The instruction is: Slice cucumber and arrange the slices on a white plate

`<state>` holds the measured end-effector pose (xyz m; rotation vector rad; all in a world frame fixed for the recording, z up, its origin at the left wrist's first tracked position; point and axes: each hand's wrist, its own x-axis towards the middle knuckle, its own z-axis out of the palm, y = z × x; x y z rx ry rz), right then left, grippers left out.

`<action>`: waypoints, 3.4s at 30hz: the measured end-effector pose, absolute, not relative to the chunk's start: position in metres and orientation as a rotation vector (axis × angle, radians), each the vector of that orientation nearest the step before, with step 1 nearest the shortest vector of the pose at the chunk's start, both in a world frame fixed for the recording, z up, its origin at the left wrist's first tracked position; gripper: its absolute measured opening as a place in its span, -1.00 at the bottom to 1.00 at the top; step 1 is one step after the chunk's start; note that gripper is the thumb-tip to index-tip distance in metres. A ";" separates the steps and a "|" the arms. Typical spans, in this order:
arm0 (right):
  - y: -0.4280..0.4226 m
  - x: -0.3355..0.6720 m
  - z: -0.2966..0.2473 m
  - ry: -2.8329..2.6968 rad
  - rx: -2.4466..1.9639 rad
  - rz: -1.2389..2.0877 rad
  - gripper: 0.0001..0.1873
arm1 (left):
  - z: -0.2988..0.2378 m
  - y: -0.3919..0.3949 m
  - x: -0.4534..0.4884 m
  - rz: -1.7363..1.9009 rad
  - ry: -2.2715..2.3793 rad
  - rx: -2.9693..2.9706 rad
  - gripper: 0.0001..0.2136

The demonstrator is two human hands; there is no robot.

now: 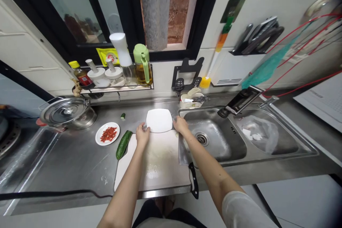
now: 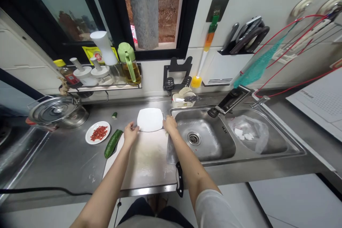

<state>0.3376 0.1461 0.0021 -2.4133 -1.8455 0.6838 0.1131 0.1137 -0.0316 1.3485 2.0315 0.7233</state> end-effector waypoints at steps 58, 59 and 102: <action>-0.033 0.310 -0.051 -1.591 -2.144 0.889 -0.93 | -0.018 -0.039 0.070 0.128 2.067 1.479 -0.68; -0.034 0.310 -0.051 -1.595 -2.152 0.890 -0.93 | -0.018 -0.040 0.071 0.120 2.069 1.487 -0.68; -0.038 0.320 -0.038 -1.631 -2.013 0.883 -0.65 | -0.033 -0.063 0.012 0.265 2.164 1.418 -0.68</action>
